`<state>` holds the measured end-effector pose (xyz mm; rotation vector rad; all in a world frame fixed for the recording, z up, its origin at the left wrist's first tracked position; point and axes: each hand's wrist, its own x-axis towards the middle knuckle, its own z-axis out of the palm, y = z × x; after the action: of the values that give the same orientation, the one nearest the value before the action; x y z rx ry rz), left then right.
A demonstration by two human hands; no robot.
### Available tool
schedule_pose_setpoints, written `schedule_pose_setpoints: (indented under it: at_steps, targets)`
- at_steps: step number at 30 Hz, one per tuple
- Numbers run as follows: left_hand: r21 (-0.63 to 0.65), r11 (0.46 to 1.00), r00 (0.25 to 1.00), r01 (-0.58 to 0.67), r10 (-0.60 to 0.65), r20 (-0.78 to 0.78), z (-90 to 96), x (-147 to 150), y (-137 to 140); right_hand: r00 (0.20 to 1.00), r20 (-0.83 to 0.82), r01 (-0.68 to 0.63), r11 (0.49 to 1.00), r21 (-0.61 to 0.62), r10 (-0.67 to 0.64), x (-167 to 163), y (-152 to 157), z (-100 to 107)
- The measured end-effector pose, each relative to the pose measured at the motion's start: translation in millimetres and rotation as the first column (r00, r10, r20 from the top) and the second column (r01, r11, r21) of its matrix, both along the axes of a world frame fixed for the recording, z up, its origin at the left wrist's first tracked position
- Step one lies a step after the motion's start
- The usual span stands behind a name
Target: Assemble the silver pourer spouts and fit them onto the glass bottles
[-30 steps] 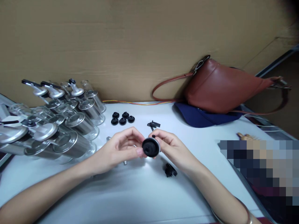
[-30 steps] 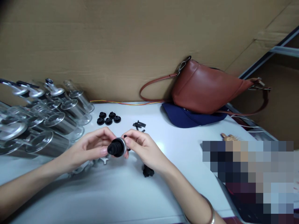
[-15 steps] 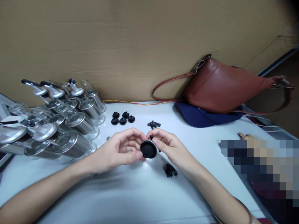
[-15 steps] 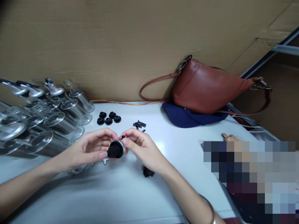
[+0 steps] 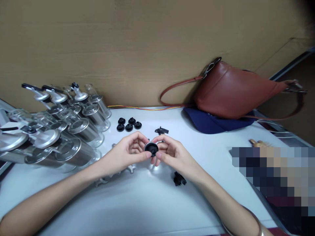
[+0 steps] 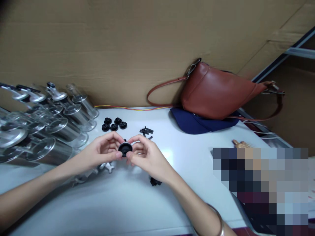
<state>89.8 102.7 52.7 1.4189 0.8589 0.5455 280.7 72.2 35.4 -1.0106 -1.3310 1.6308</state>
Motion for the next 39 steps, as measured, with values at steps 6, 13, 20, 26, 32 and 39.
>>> schedule_pose_setpoints:
  at_steps: [6, 13, 20, 26, 32, 39]
  targets:
    - [0.023, 0.999, 1.0, 0.024, -0.024, -0.006, 3.1, 0, -1, 0.999, -0.036, -0.011, 1.0, 0.006, 0.012, 0, 0, -1]
    - [0.094, 0.993, 0.997, 0.071, -0.067, -0.041, 5.3, -2, -4, 1.0, 0.01, 0.007, 1.0, 0.011, -0.007, -1, -2, 1]
    - [0.065, 0.995, 0.993, 0.077, -0.071, -0.095, 8.4, -2, -6, 0.992, 0.124, -0.026, 0.995, 0.095, 0.014, -1, -5, 3]
    - [0.084, 0.993, 0.987, 0.085, -0.073, -0.146, 12.0, -3, -9, 0.992, 0.123, -0.054, 0.991, 0.124, 0.039, -1, -5, 3]
    - [0.108, 0.986, 0.978, 0.125, -0.104, -0.18, 11.4, -3, -10, 0.991, 0.123, -0.067, 0.987, 0.146, 0.049, -2, -7, 2]
    - [0.143, 0.98, 0.965, 0.136, -0.099, -0.242, 14.4, 0, -12, 0.982, 0.182, -0.097, 0.974, 0.204, 0.059, -4, -8, 0]
